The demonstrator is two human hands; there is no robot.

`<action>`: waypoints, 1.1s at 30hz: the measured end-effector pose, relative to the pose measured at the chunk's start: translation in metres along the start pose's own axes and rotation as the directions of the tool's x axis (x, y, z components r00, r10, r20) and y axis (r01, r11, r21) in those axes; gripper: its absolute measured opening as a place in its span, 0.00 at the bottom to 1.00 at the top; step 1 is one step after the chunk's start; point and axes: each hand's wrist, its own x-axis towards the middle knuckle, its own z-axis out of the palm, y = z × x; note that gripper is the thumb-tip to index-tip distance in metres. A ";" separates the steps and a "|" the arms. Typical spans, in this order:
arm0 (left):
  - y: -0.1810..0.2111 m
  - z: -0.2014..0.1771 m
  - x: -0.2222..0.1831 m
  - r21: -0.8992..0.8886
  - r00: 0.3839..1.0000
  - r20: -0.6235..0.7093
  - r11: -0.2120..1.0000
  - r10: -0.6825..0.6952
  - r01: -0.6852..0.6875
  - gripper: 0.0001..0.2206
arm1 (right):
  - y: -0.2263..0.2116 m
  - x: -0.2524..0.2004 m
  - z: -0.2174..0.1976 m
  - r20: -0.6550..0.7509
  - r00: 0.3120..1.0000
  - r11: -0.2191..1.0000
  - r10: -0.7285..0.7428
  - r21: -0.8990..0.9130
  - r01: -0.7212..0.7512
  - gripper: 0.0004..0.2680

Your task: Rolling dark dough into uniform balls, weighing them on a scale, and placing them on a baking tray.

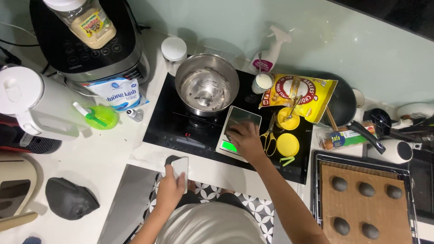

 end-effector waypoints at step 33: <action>0.035 -0.038 -0.001 -0.218 0.947 -0.053 0.929 -0.318 0.300 0.18 | -0.113 -0.041 0.138 0.315 0.922 0.655 0.227 0.651 -0.384 0.06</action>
